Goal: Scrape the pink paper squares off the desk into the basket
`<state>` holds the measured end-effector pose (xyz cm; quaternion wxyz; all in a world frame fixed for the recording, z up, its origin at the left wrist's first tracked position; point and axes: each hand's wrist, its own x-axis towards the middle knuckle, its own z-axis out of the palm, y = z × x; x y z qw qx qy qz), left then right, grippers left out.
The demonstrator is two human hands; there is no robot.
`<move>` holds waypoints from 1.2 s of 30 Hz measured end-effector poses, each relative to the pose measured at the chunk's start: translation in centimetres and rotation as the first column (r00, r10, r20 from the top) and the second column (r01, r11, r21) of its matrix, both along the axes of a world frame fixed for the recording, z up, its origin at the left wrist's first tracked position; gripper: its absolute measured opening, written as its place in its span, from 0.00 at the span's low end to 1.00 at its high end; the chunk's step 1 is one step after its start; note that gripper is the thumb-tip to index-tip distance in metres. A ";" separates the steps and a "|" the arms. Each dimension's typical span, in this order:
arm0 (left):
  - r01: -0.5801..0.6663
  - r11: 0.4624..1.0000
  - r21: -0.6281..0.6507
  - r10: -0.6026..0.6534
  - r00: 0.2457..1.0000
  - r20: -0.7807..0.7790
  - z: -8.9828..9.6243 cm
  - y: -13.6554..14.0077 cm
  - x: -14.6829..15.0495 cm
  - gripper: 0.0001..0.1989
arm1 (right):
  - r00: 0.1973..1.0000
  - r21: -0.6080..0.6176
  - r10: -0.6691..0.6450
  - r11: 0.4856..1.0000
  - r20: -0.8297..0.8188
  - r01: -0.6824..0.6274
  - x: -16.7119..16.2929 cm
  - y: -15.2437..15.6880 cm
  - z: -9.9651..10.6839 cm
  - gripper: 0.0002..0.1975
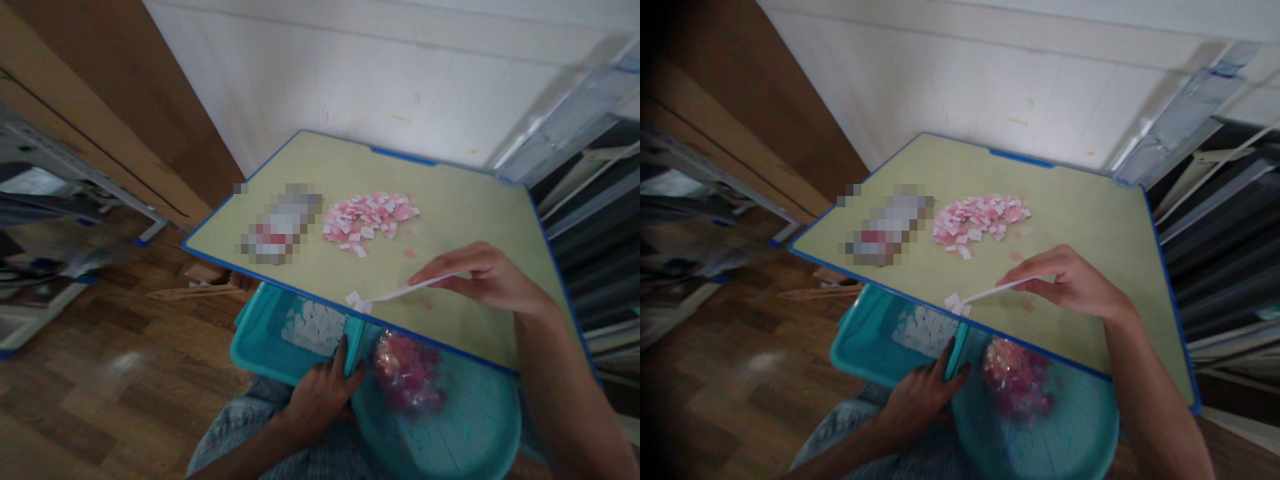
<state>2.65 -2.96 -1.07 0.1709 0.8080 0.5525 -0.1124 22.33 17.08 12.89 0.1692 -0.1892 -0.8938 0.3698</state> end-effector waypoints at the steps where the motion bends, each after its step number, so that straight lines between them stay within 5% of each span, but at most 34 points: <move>1: -0.002 1.000 -0.002 0.002 1.000 0.001 0.1 0.0 0.0 0.41 | 1.000 0.007 0.023 1.000 -0.009 -0.023 -0.5 -0.2 -0.2 0.10; 13: 0.010 1.000 -0.016 -0.010 1.000 0.018 0.2 0.1 0.0 0.42 | 0.999 -0.002 0.049 0.999 -0.022 -0.049 1.3 0.2 0.6 0.12; 22: 0.021 1.000 -0.024 -0.021 1.000 0.012 0.1 0.1 -0.1 0.42 | 0.979 0.005 0.157 0.988 -0.130 -0.157 -2.2 -1.0 -1.3 0.13; 26: 0.019 1.000 -0.021 -0.019 1.000 0.009 0.0 0.1 -0.1 0.41 | 0.985 0.129 -0.028 0.990 -0.172 0.051 -2.7 -1.4 -1.4 0.11; 30: 0.011 1.000 -0.014 -0.011 1.000 0.008 -0.3 0.0 0.0 0.42 | 0.926 0.216 -0.345 0.903 -0.152 0.372 -3.3 -1.4 -1.5 0.09; 36: 0.013 1.000 -0.007 -0.013 1.000 0.009 -0.3 0.0 0.0 0.42 | 0.916 0.190 -0.397 0.897 -0.053 0.399 -4.3 -1.5 -2.4 0.11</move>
